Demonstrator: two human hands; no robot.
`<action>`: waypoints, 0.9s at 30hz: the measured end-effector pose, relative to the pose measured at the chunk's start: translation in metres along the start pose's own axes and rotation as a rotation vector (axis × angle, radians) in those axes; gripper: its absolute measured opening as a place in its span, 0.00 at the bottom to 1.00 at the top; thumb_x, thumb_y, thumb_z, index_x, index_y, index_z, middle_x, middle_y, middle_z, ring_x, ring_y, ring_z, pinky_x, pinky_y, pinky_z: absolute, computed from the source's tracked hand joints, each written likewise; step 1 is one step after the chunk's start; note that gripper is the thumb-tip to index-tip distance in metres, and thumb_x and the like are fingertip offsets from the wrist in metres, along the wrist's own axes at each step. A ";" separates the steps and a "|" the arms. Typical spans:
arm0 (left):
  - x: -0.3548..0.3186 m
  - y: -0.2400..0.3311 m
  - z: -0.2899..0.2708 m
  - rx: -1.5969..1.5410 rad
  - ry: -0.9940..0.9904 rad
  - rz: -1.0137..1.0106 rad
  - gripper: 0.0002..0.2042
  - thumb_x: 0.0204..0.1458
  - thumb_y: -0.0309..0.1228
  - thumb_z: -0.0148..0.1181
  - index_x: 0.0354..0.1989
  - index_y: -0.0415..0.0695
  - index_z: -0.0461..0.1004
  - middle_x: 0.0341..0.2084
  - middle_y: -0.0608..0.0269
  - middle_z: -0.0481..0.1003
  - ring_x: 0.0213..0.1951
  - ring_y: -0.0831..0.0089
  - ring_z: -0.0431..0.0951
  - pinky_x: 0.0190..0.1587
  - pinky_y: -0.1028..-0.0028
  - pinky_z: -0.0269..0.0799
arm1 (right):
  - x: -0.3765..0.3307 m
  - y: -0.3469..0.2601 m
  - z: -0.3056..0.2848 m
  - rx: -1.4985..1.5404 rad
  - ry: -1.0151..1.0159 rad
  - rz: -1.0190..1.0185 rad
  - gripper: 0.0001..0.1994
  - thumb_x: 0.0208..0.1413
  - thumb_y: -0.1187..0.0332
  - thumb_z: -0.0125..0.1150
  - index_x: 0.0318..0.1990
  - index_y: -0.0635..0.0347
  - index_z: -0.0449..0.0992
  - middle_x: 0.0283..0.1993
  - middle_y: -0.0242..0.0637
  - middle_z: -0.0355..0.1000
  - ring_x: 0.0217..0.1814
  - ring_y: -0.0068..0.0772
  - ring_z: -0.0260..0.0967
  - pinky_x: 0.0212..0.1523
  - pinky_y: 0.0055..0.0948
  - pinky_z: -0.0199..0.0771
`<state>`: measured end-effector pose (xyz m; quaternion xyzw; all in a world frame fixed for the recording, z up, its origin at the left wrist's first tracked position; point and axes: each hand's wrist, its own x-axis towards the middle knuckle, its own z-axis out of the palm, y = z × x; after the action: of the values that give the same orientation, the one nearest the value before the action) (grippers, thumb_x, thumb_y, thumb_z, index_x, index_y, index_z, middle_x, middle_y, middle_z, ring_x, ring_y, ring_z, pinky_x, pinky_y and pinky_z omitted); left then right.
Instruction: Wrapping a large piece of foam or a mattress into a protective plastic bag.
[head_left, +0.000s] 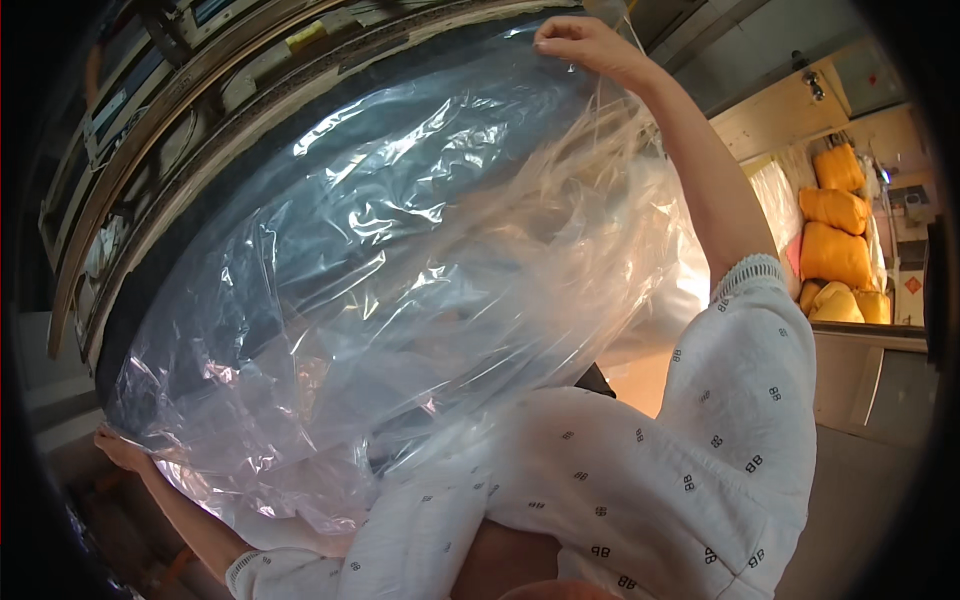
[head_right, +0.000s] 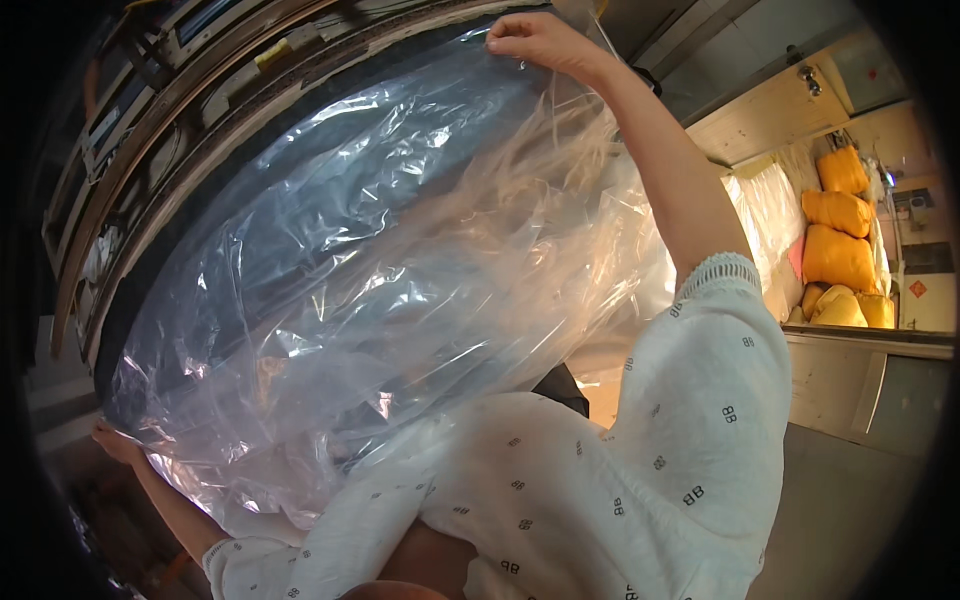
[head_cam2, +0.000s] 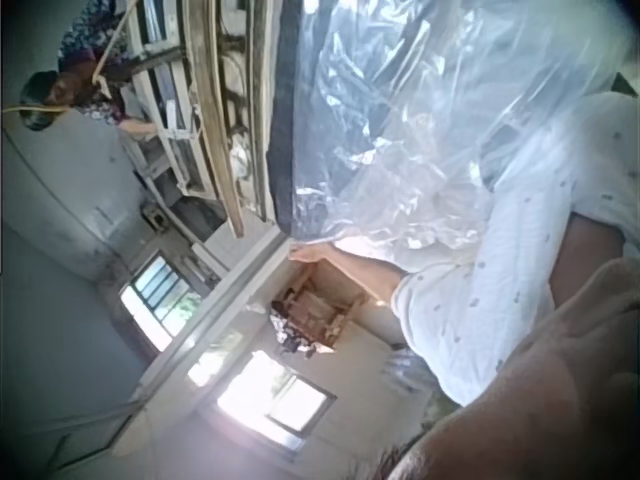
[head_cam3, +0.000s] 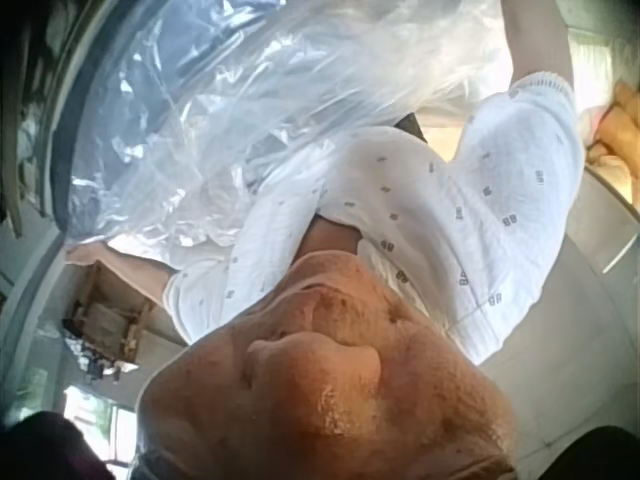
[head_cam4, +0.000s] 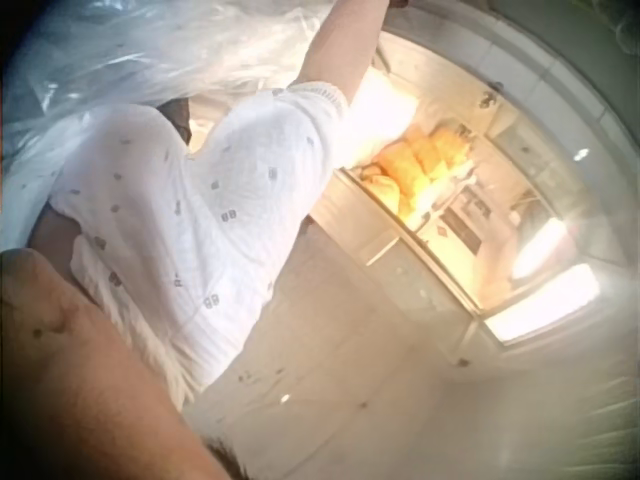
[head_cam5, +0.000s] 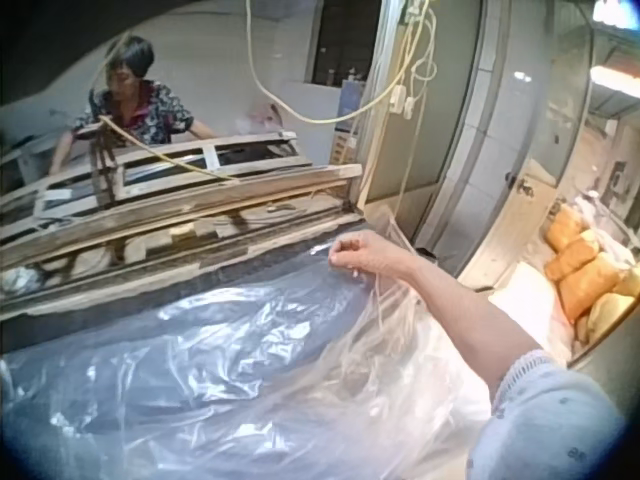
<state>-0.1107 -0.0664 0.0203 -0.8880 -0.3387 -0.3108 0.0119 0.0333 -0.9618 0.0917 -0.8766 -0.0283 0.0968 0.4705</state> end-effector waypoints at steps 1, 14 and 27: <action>0.005 -0.007 0.007 -0.002 0.002 0.003 0.20 0.58 0.41 0.37 0.46 0.38 0.65 0.42 0.47 0.71 0.44 0.51 0.71 0.44 0.60 0.65 | 0.018 0.016 0.004 -0.116 0.052 -0.157 0.09 0.51 0.64 0.58 0.31 0.60 0.72 0.26 0.21 0.65 0.30 0.13 0.59 0.33 0.15 0.60; -0.015 -0.125 -0.086 -0.840 -0.034 -0.334 0.21 0.56 0.42 0.47 0.47 0.35 0.68 0.42 0.57 0.71 0.43 0.68 0.71 0.38 0.74 0.71 | 0.049 0.016 0.025 -0.245 0.017 -0.389 0.06 0.49 0.70 0.57 0.32 0.62 0.70 0.25 0.30 0.67 0.28 0.18 0.62 0.32 0.20 0.64; -0.060 -0.108 -0.101 -0.841 0.003 -0.365 0.15 0.54 0.37 0.51 0.44 0.40 0.68 0.36 0.63 0.70 0.37 0.74 0.70 0.38 0.76 0.67 | 0.089 0.051 -0.001 -0.589 0.203 -0.168 0.33 0.49 0.55 0.53 0.63 0.48 0.50 0.65 0.47 0.49 0.66 0.41 0.47 0.63 0.27 0.45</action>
<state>-0.2659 -0.0416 0.0474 -0.7411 -0.3342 -0.4195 -0.4039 0.1186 -0.9779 0.0373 -0.9749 -0.0800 -0.0428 0.2035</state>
